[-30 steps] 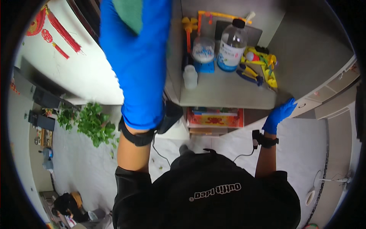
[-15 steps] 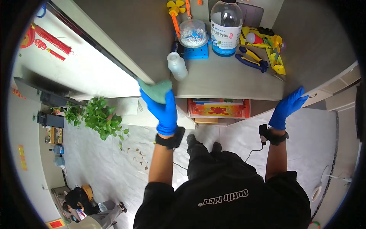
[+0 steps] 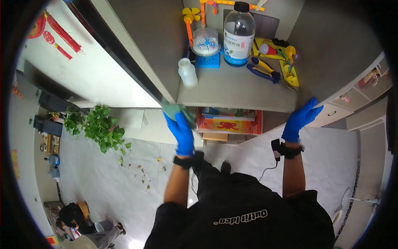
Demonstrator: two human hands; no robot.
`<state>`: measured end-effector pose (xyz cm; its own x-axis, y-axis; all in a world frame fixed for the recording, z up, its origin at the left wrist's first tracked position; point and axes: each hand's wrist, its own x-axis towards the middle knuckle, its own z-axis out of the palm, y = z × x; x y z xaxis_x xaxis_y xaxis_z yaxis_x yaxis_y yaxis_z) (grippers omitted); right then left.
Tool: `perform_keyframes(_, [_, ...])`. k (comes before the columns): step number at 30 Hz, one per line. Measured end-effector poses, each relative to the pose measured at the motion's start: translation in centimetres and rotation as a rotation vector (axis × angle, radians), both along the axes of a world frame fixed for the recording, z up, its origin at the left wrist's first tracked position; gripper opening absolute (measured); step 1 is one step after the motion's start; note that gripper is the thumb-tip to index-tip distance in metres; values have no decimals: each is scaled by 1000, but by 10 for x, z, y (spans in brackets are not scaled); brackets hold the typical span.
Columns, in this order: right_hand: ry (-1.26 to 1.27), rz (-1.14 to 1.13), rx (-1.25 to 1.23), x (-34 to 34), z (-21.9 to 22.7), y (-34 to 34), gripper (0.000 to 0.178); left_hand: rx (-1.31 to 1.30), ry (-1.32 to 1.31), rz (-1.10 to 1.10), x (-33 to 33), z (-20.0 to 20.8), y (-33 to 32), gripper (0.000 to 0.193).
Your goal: The person organizes items in a drawer, including a green plastic case, a beaded bracelet, and a small box, then wipes the table and a nearby cabinet with a cloth.
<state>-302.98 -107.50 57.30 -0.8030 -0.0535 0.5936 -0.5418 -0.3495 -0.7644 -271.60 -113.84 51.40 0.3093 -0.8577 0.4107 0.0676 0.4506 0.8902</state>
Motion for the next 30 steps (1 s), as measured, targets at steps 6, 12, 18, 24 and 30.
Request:
perform_keyframes(6, [37, 10, 12, -3, 0, 1, 33, -82, 23, -61, 5, 88, -18, 33])
perform_keyframes(12, [-94, -35, 43, 4, -3, -3, 53, 117, 126, 127, 16, -58, -17, 41])
perform_keyframes(18, [-44, -32, 148, -20, -13, 15, 71, 766, 405, -100, 12, -174, -15, 52])
perform_keyframes(24, [77, -129, 214, -23, -13, 7, 66, 609, 324, -215, 35, -138, -23, 48])
perform_keyframes(30, [95, -152, 98, -21, -10, 1, 54, 155, 235, -398, 48, 41, -44, 65])
